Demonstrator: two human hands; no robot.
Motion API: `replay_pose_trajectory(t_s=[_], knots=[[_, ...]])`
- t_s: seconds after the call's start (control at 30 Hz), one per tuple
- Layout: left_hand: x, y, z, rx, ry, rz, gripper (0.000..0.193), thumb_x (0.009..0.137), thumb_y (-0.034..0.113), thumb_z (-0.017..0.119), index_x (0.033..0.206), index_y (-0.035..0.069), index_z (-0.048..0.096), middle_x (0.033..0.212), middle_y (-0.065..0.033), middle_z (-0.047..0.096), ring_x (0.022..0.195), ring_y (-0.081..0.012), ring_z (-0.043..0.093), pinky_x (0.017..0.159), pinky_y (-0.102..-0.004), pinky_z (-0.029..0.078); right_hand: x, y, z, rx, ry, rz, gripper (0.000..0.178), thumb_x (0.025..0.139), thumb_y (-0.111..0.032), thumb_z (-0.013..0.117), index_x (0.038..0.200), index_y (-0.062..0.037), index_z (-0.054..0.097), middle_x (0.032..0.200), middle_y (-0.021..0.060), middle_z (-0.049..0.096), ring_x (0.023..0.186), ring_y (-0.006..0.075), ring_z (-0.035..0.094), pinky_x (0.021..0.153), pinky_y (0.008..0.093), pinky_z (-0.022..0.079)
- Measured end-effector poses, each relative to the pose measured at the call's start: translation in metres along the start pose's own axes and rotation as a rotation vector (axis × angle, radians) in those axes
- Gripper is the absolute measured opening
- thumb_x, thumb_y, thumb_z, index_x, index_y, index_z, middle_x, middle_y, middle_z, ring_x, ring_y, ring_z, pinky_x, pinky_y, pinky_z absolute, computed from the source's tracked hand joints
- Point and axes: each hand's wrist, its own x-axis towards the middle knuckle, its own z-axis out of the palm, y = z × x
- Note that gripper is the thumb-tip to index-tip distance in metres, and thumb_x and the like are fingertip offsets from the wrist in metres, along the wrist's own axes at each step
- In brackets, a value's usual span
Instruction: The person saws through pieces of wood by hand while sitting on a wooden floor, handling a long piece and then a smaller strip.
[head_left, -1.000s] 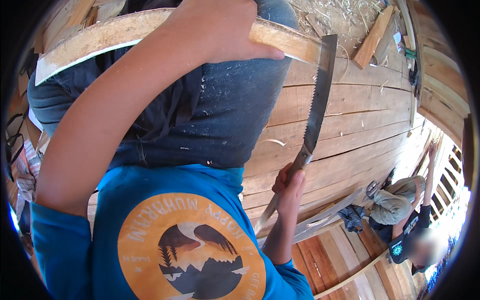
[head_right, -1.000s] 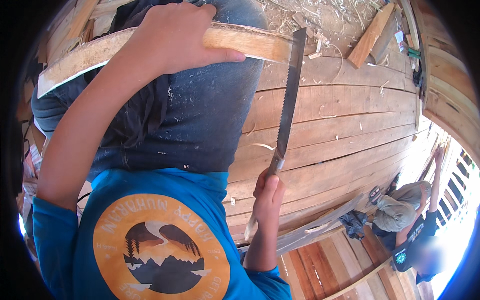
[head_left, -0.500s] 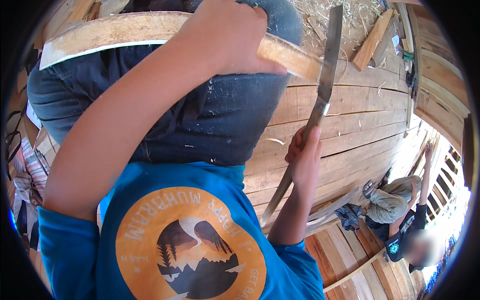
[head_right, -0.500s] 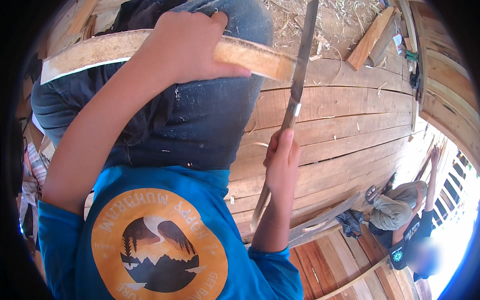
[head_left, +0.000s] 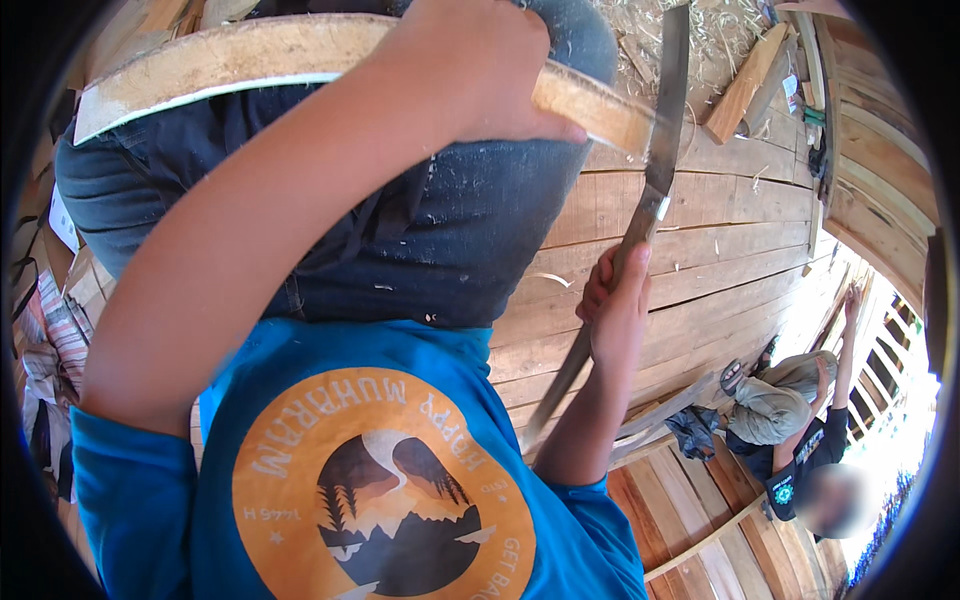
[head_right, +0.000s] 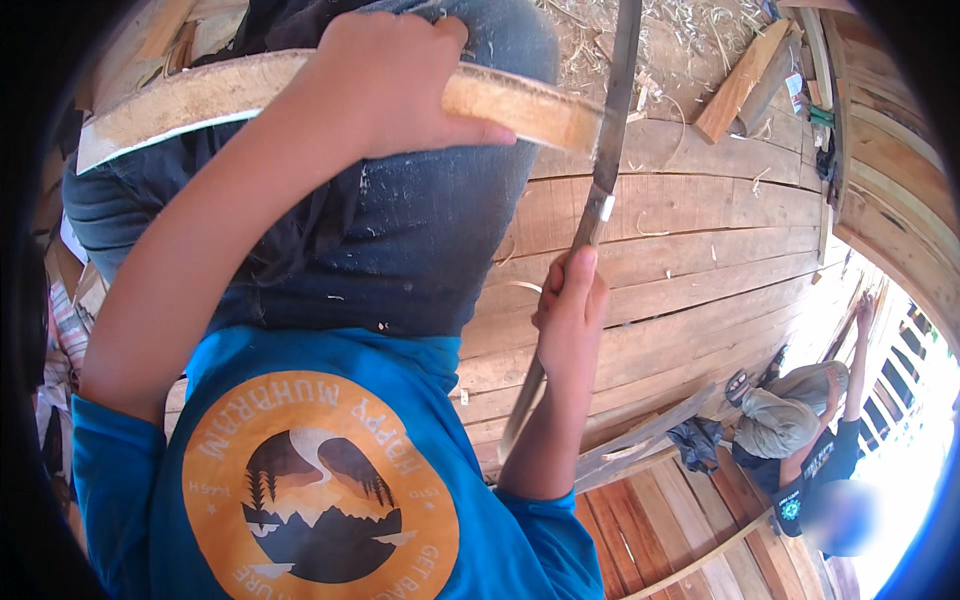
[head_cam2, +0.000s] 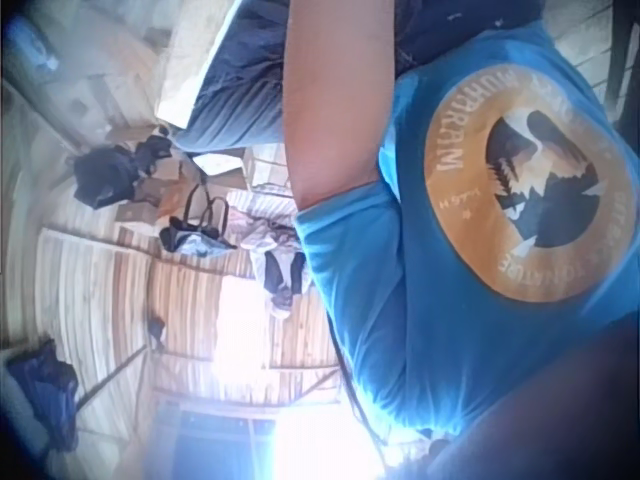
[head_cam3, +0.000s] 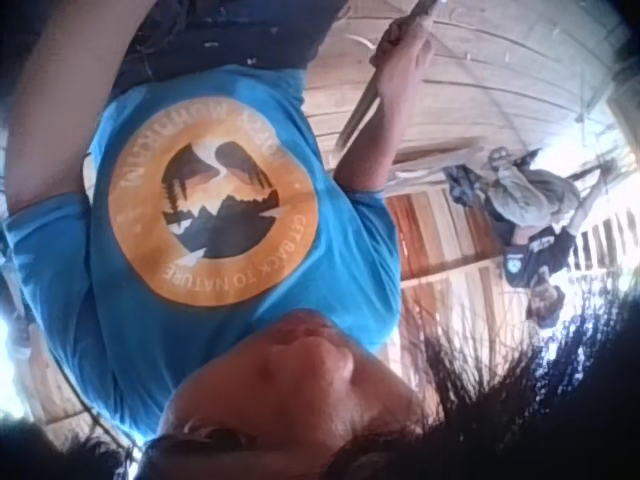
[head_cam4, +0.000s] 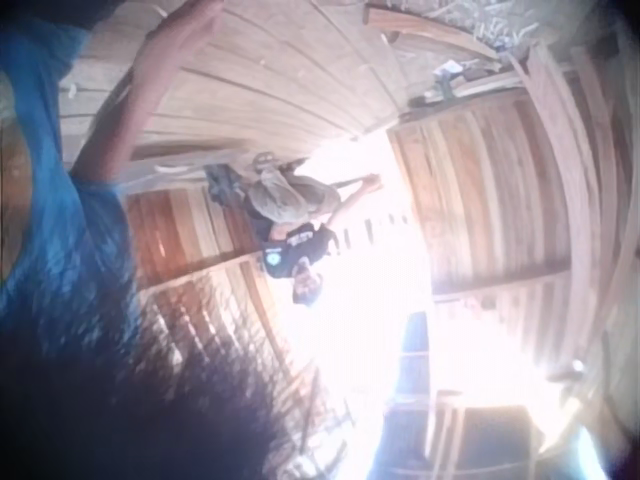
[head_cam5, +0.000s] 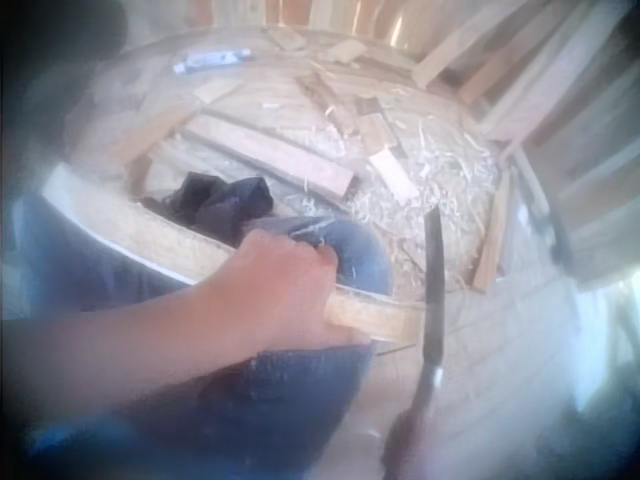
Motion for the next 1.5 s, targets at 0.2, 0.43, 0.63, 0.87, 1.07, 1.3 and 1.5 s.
replay_pose_trajectory(t_s=[0.2, 0.43, 0.63, 0.87, 1.07, 1.3, 1.5], knots=[[-0.002, 0.007, 0.005, 0.032, 0.045, -0.06, 0.079, 0.074, 0.071, 0.057, 0.094, -0.004, 0.066, 0.086, -0.0192, 0.069, 0.082, -0.0306, 0.067, 0.075, -0.0386, 0.051, -0.006, -0.004, -0.001, -0.014, -0.032, -0.004, 0.053, 0.101, -0.051, 0.029, 0.071, -0.0093, 0.042, 0.056, -0.0031, 0.034, 0.047, 0.0053, 0.032, 0.041, 0.0218, 0.026], [0.0, 0.007, 0.008, 0.031, 0.018, -0.054, 0.082, 0.074, 0.072, 0.056, 0.099, -0.006, 0.064, 0.092, -0.0205, 0.069, 0.085, -0.0318, 0.067, 0.076, -0.0385, 0.051, -0.006, 0.006, 0.008, 0.027, -0.001, -0.017, 0.055, 0.101, -0.053, 0.028, 0.072, -0.0092, 0.042, 0.056, -0.0033, 0.033, 0.046, 0.0053, 0.031, 0.041, 0.022, 0.026], [0.0, 0.008, -0.006, 0.023, 0.006, -0.072, 0.08, 0.075, 0.069, 0.058, 0.102, -0.006, 0.062, 0.09, -0.0205, 0.068, 0.085, -0.0321, 0.067, 0.074, -0.038, 0.051, 0.013, 0.004, 0.01, 0.021, -0.067, -0.088, 0.056, 0.1, -0.056, 0.027, 0.072, -0.0097, 0.04, 0.056, -0.0035, 0.031, 0.046, 0.0059, 0.028, 0.042, 0.0224, 0.025], [0.0, 0.004, -0.008, -0.023, 0.046, 0.06, 0.068, 0.075, 0.057, 0.066, 0.099, -0.007, 0.062, 0.085, -0.0198, 0.068, 0.08, -0.0306, 0.067, 0.07, -0.0364, 0.051, 0.037, 0.01, 0.015, 0.17, -0.15, -0.023, 0.056, 0.099, -0.057, 0.029, 0.072, -0.0096, 0.04, 0.056, -0.0041, 0.031, 0.046, 0.0057, 0.027, 0.041, 0.0229, 0.024], [-0.003, 0.008, 0.011, 0.103, 0.185, -0.004, 0.07, 0.077, 0.056, 0.064, 0.113, -0.005, 0.054, 0.101, -0.0233, 0.062, 0.101, -0.0334, 0.06, 0.084, -0.0439, 0.046, 0.044, 0.003, 0.008, 0.115, -0.132, -0.067, 0.056, 0.099, -0.057, 0.028, 0.072, -0.0092, 0.04, 0.056, -0.0044, 0.031, 0.046, 0.0053, 0.027, 0.042, 0.0228, 0.023], [0.009, 0.011, 0.032, 0.2, 0.372, 0.139, 0.083, 0.083, 0.061, 0.055, 0.135, -0.003, 0.04, 0.136, -0.028, 0.039, 0.133, -0.037, 0.034, 0.107, -0.0535, 0.029, 0.052, -0.005, -0.002, -0.049, -0.114, -0.171, 0.057, 0.101, -0.053, 0.029, 0.069, -0.0082, 0.042, 0.055, -0.0042, 0.033, 0.046, 0.0054, 0.031, 0.042, 0.0231, 0.025], [0.013, 0.024, 0.03, 0.23, 0.261, 0.008, 0.082, 0.087, 0.06, 0.05, 0.144, 0.005, 0.032, 0.145, -0.0247, 0.034, 0.136, -0.0394, 0.031, 0.109, -0.0577, 0.026, 0.046, -0.005, -0.013, -0.088, -0.135, -0.164, 0.056, 0.101, -0.051, 0.03, 0.069, -0.0079, 0.044, 0.055, -0.0039, 0.035, 0.048, 0.0053, 0.033, 0.043, 0.0231, 0.026]])
